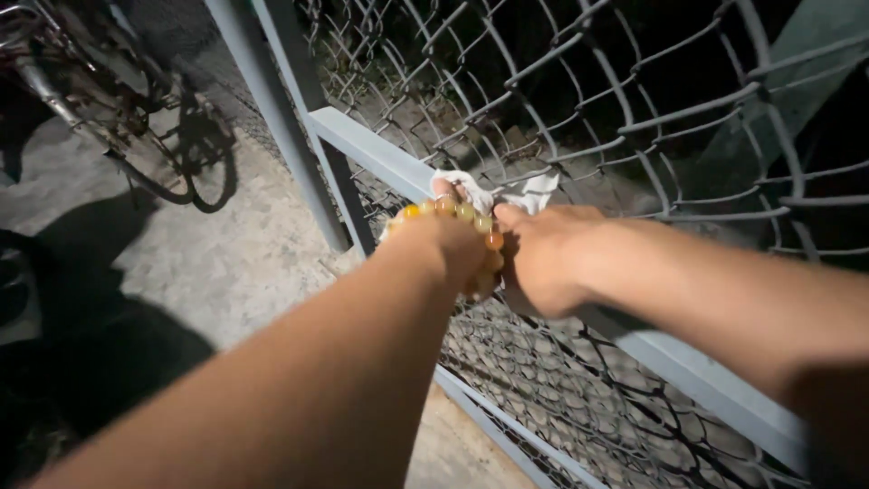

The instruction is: Wiping a metal fence with a white cloth.

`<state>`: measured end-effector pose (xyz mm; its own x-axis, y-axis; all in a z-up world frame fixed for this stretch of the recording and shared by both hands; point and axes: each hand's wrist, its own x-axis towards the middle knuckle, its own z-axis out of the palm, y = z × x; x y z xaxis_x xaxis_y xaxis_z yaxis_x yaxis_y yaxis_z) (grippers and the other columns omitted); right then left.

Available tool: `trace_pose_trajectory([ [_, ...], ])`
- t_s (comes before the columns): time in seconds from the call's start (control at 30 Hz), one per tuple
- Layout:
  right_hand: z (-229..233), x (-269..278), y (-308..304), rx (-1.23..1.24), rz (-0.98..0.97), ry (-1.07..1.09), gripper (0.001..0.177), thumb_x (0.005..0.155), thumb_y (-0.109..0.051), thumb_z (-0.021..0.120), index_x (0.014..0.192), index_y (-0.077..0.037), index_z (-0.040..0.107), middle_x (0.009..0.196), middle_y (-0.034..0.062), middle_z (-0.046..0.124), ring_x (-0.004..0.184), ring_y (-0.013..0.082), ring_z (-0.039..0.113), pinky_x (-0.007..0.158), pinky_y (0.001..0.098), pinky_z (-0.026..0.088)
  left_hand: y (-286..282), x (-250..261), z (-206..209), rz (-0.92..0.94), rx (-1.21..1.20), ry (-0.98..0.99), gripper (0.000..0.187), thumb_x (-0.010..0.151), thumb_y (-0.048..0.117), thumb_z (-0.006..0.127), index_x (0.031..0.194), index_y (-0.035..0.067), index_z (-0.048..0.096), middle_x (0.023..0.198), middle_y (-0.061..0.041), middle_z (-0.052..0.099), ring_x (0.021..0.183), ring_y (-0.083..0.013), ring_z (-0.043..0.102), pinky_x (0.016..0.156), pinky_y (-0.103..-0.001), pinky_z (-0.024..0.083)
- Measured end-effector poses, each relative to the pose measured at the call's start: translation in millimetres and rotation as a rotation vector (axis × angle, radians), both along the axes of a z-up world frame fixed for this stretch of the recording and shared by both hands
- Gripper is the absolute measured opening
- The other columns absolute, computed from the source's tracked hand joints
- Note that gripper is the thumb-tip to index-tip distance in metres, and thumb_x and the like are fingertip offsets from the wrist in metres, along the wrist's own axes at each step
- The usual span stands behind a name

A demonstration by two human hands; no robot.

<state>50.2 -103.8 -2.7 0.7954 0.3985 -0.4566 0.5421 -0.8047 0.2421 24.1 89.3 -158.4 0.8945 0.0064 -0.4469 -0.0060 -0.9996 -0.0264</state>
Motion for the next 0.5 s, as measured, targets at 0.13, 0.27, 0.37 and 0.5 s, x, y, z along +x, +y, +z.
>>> trace_pose_trajectory([
  [0.13, 24.7, -18.3, 7.6, 0.032, 0.132, 0.019, 0.058, 0.088, -0.027, 0.055, 0.145, -0.025, 0.048, 0.158, 0.0049, 0.041, 0.135, 0.0314, 0.054, 0.11, 0.0446, 0.049, 11.2, -6.3, -4.6, 0.005, 0.005, -0.006, 0.076, 0.099, 0.03, 0.057, 0.159, 0.0, 0.024, 0.161, -0.032, 0.015, 0.149, -0.0392, 0.026, 0.095, -0.051, 0.058],
  [0.27, -3.5, -2.4, -1.5, -0.046, 0.28, -0.017, 0.045, 0.09, -0.025, 0.052, 0.134, -0.023, 0.061, 0.164, 0.0104, 0.03, 0.135, 0.0272, 0.053, 0.105, 0.0445, 0.051, 17.6, -6.8, -8.4, -0.005, 0.022, -0.012, 0.074, 0.099, 0.03, 0.056, 0.159, 0.0, 0.025, 0.16, -0.032, 0.017, 0.147, -0.039, 0.027, 0.095, -0.051, 0.058],
  [0.37, -3.6, -11.4, -19.5, -0.116, 0.231, 0.019, 0.037, 0.095, -0.027, 0.051, 0.125, -0.018, 0.07, 0.149, 0.0136, 0.043, 0.123, 0.0233, 0.06, 0.099, 0.0405, 0.055, 19.7, 0.2, -10.2, -0.01, 0.039, -0.024, 0.073, 0.099, 0.03, 0.056, 0.159, -0.001, 0.025, 0.16, -0.032, 0.018, 0.147, -0.0388, 0.029, 0.095, -0.051, 0.058],
  [0.5, 5.5, -43.1, -50.2, 0.129, -0.277, 0.103, 0.096, 0.092, -0.016, 0.068, 0.167, -0.039, 0.012, 0.133, 0.0118, 0.062, 0.113, 0.0255, 0.065, 0.103, 0.0372, 0.052, 22.8, 5.9, -22.0, 0.01, 0.039, -0.034, 0.072, 0.1, 0.03, 0.055, 0.158, -0.001, 0.026, 0.159, -0.032, 0.02, 0.146, -0.0386, 0.031, 0.095, -0.05, 0.058],
])
